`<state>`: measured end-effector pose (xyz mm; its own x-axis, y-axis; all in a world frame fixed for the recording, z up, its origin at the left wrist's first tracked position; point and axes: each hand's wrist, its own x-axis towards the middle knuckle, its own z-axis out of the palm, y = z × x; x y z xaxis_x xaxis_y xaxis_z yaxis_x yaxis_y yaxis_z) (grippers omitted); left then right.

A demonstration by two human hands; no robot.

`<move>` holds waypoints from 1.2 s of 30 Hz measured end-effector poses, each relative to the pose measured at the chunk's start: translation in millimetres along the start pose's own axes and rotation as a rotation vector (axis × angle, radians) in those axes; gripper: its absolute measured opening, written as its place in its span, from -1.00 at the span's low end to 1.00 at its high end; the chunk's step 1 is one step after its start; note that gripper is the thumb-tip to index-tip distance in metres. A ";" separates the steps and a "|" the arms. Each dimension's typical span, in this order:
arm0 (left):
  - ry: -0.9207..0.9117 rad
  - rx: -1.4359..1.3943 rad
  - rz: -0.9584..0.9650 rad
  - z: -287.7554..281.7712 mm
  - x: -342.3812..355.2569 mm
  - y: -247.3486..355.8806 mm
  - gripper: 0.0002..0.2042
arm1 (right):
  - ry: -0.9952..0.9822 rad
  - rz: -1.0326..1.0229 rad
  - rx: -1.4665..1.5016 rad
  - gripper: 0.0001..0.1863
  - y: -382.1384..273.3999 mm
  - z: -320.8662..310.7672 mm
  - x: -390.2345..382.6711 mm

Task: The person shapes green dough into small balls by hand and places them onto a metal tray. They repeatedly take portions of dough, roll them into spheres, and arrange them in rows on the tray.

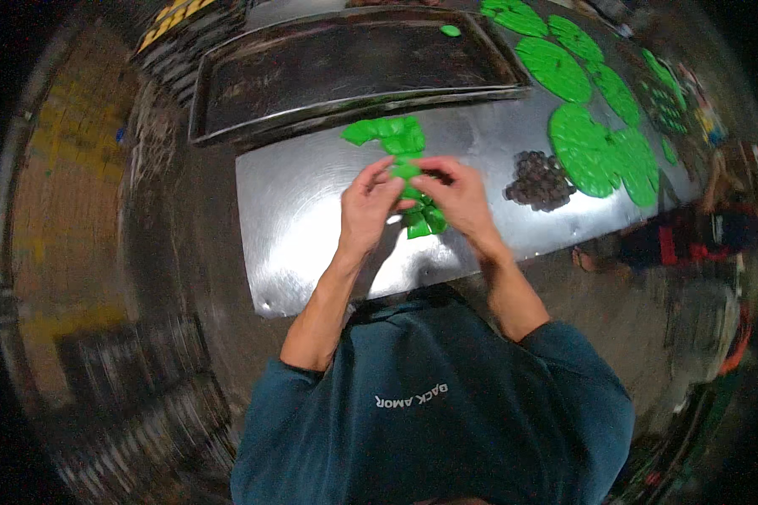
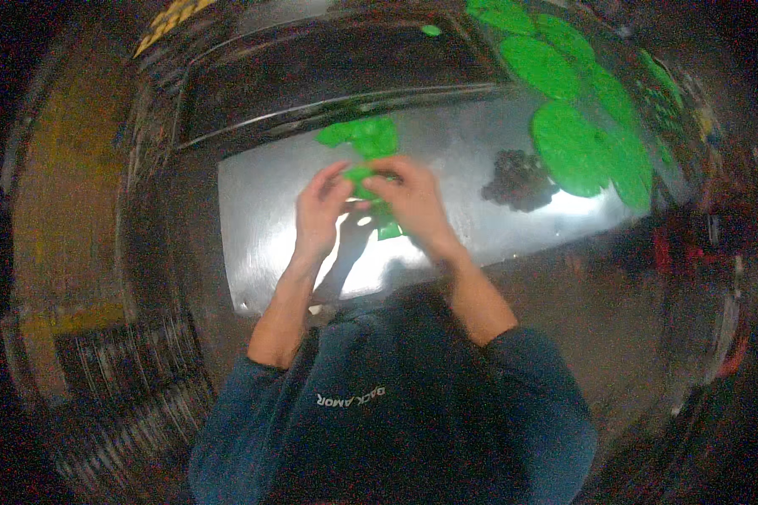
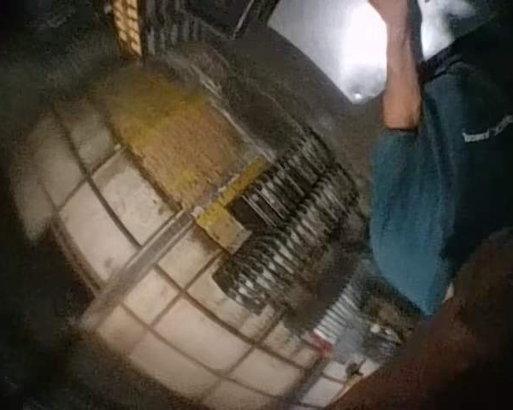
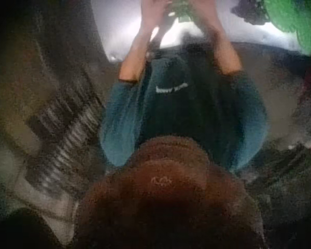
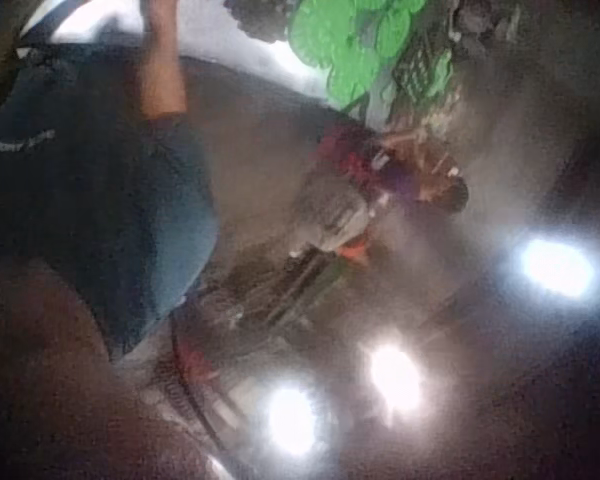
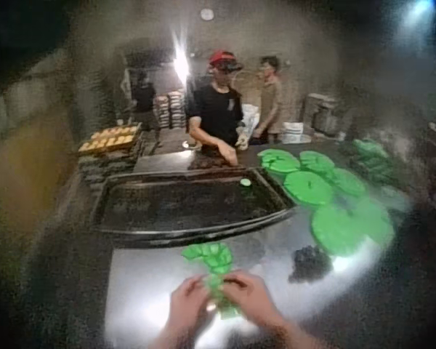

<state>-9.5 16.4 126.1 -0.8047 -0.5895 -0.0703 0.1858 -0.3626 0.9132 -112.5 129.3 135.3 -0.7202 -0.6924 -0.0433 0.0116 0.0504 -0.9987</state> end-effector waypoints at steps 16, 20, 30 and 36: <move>-0.029 -0.130 -0.230 -72.9 -14.9 -54.0 -0.71 | 0.239 -0.645 -1.113 -0.79 53.6 72.7 -48.9; -0.032 0.243 -0.347 -92.9 4.0 -51.9 -0.72 | -0.384 -0.086 -1.055 -0.73 99.8 24.5 -26.1; 0.070 0.463 -0.273 -108.5 7.6 -41.6 -0.73 | 0.082 0.054 -1.816 -0.77 142.9 -220.9 35.0; 0.110 -0.065 -0.316 -89.0 11.3 -56.9 -0.70 | 0.442 0.121 -0.850 -0.77 93.7 -206.5 26.9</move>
<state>21.0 -33.9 37.7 -0.7635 -0.5134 -0.3918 -0.0248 -0.5829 0.8122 -274.0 264.0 46.4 -0.9453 -0.3234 0.0435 -0.2779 0.7280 -0.6268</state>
